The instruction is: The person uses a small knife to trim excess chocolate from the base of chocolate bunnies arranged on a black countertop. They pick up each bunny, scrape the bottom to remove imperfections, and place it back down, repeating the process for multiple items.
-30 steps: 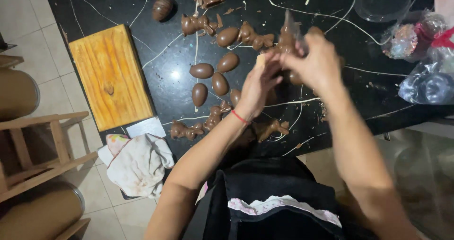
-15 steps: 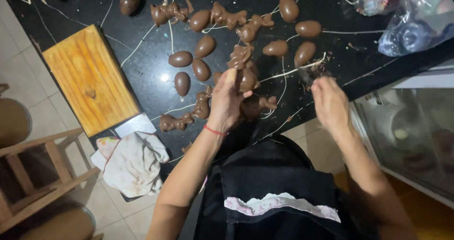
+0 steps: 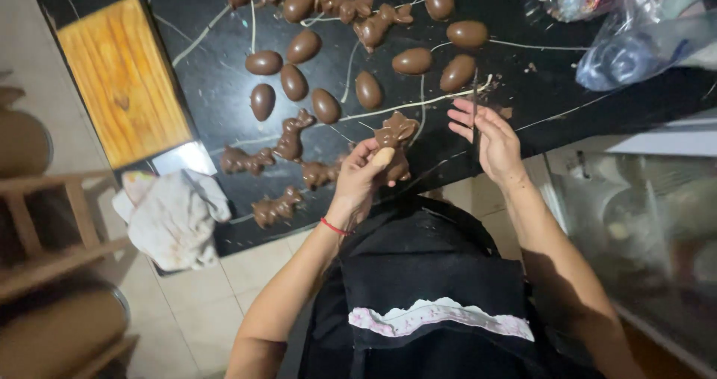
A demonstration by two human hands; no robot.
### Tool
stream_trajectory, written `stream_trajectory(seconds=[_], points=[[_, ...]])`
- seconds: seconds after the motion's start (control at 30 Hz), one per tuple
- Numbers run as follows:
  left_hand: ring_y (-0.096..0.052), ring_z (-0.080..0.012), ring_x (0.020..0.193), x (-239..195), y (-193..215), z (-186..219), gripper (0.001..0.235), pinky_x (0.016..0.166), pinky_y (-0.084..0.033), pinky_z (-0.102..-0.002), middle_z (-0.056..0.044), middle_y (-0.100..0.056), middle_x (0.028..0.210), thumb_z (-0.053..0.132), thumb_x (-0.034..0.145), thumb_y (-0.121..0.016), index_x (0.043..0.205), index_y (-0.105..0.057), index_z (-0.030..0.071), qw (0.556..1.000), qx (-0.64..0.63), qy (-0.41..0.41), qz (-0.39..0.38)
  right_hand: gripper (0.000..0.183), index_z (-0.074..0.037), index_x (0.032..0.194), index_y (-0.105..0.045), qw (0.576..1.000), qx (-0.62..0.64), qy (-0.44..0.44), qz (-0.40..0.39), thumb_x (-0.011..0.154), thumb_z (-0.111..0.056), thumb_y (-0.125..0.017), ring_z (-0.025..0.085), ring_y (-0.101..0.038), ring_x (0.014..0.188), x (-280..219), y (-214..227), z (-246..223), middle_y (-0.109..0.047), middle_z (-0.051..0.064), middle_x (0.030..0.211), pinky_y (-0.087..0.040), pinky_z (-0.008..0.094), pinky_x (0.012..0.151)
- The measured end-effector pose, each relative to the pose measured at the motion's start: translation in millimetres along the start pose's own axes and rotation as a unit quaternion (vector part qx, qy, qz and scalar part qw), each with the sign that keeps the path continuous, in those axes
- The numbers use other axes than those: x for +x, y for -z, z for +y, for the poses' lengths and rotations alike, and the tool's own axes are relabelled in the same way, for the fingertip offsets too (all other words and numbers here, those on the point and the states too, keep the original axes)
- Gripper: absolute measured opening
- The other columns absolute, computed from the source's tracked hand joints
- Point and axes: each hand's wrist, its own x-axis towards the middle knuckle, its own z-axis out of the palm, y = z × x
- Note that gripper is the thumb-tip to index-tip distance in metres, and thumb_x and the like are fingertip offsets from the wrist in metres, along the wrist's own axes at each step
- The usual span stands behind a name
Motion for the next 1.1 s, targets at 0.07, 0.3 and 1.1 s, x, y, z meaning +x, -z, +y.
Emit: stream_trajectory(seconds=[0.07, 0.3, 1.1], points=[[-0.077, -0.0188, 0.078, -1.6, -7.5, -22.7, 0.033, 0.056, -0.071, -0.033, -0.007, -0.075, 0.101, 0.017, 0.099, -0.086, 0.124, -0.069, 0.003, 0.999, -0.021, -0.006, 0.040, 0.021, 0.001, 0.123, -0.063, 0.999, 0.023, 0.000, -0.043, 0.112, -0.009, -0.047, 0.048, -0.064, 0.142, 8.0, 11.3, -7.7, -0.061, 0.031, 0.156, -0.053, 0.066, 0.119], [-0.078, -0.0187, 0.076, -49.2, -34.0, -67.5, 0.020, 0.059, -0.072, -0.033, -0.008, -0.077, 0.101, 0.021, 0.106, -0.076, 0.118, -0.070, 0.008, 0.990, -0.077, -0.019, 0.120, 0.035, 0.004, 0.147, -0.063, 0.941, -0.224, 0.040, -0.252, 0.115, -0.007, -0.053, 0.033, -0.079, 0.111, 62.1, -29.9, -5.4, -0.075, 0.026, 0.131, -0.063, 0.050, 0.103], [-0.078, -0.0174, 0.082, -45.5, 20.4, -67.2, 0.032, 0.065, -0.068, -0.031, -0.010, -0.080, 0.101, 0.014, 0.095, -0.088, 0.123, -0.074, 0.006, 0.990, 0.013, -0.084, 0.113, 0.009, 0.002, 0.108, -0.059, 0.988, -0.040, -0.061, -0.134, 0.110, -0.002, -0.051, 0.044, -0.070, 0.133, -34.7, 2.5, 6.6, -0.066, 0.034, 0.144, -0.056, 0.058, 0.115]])
